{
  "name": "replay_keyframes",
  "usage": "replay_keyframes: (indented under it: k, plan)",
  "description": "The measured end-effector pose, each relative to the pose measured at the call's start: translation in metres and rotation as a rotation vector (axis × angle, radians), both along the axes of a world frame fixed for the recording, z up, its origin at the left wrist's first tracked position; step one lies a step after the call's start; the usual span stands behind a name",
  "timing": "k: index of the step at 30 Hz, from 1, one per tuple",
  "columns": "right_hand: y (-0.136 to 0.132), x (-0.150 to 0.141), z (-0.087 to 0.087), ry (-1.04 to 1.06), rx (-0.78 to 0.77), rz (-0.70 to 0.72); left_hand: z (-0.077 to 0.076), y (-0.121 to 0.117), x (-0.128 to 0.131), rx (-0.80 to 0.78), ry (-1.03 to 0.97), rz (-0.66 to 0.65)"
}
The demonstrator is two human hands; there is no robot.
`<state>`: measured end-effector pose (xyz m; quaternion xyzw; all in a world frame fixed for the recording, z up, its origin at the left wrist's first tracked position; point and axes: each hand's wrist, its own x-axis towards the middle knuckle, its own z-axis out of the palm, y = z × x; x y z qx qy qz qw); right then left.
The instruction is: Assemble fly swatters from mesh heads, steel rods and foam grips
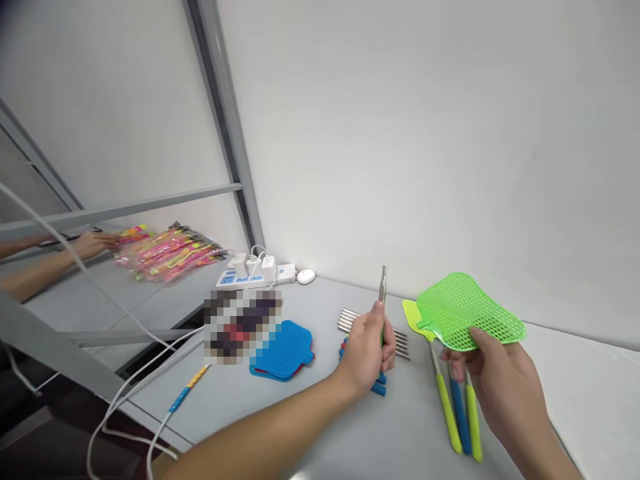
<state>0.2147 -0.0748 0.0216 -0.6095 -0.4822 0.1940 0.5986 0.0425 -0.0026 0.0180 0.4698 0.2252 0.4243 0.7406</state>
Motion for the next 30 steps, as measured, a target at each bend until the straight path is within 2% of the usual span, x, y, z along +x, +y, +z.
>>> replay_keyframes:
  k: [2,5,8,10,13,16,24,30]
  plan:
    - [0.003,0.016,-0.009,0.226,-0.045,0.035,-0.014,-0.001,0.012,0.028,0.094,-0.111]
    - [0.008,0.03,-0.022,0.432,-0.051,0.08,-0.038,-0.014,0.01,0.036,0.176,-0.21]
    - [0.01,0.033,-0.034,0.5,-0.101,0.124,-0.056,-0.032,-0.002,0.001,0.273,-0.345]
    - [0.008,0.033,-0.041,0.478,-0.162,0.147,-0.062,-0.04,-0.007,-0.003,0.315,-0.409]
    - [0.004,0.03,-0.046,0.416,-0.22,0.144,-0.063,-0.042,-0.006,-0.027,0.313,-0.471]
    - [0.002,0.028,-0.047,0.407,-0.218,0.105,-0.061,-0.037,-0.003,-0.091,0.305,-0.47]
    - [0.006,0.025,-0.034,0.572,-0.148,0.034,-0.059,-0.034,-0.003,-0.147,0.344,-0.479]
    - [0.003,0.031,-0.035,0.443,-0.146,0.06,-0.062,-0.032,-0.003,-0.135,0.342,-0.488]
